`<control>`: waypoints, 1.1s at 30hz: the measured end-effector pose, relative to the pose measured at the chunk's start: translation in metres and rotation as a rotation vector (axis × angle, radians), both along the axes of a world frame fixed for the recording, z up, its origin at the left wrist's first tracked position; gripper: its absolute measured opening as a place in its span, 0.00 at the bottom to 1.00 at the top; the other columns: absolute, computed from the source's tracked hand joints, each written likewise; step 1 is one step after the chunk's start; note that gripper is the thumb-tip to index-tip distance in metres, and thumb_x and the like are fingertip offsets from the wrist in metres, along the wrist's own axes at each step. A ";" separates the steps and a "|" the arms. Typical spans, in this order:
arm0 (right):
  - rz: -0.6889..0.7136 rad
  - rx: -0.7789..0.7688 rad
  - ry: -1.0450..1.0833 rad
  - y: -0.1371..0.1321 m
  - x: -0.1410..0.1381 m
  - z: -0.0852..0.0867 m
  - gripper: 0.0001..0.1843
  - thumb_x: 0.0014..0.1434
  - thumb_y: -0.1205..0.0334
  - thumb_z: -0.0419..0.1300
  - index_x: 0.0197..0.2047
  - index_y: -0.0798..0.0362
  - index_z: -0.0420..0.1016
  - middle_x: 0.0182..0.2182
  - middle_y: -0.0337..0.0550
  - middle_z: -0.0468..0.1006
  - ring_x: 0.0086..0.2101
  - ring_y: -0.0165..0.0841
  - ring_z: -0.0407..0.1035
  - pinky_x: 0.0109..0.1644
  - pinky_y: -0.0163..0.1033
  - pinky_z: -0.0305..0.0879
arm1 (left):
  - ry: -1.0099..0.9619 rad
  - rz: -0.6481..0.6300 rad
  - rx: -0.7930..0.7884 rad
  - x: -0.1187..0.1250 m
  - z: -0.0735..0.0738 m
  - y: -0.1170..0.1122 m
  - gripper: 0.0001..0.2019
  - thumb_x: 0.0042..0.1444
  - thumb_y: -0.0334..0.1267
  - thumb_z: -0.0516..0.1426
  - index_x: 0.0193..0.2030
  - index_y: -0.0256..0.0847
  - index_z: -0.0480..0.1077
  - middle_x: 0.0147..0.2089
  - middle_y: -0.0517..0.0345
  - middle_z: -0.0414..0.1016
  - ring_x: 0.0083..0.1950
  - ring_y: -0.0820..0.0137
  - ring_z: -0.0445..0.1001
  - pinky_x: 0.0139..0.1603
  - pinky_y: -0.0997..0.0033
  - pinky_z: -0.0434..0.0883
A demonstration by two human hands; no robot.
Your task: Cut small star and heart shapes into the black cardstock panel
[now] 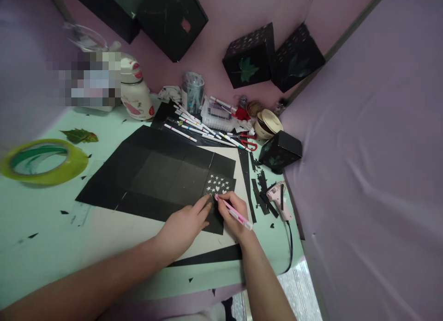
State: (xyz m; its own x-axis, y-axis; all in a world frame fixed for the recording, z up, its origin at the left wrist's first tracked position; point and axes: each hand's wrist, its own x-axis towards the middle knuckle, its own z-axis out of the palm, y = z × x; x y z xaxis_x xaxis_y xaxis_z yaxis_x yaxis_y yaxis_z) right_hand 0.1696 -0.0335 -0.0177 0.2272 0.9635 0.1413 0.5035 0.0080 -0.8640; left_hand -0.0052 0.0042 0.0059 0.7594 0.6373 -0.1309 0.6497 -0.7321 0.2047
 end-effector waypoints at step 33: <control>-0.106 -0.086 0.136 -0.005 -0.015 0.017 0.08 0.57 0.58 0.61 0.34 0.54 0.77 0.28 0.40 0.76 0.29 0.32 0.69 0.32 0.35 0.65 | -0.004 -0.064 0.010 -0.004 0.006 0.002 0.20 0.63 0.36 0.54 0.62 0.40 0.63 0.64 0.44 0.61 0.42 0.64 0.75 0.36 0.68 0.76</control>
State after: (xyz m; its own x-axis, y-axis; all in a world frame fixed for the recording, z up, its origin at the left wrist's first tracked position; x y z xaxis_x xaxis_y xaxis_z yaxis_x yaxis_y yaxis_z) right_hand 0.1546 -0.0380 -0.0003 0.3396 0.9404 0.0209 0.3761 -0.1154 -0.9194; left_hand -0.0094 0.0059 0.0120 0.7990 0.5889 -0.1218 0.6009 -0.7739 0.2001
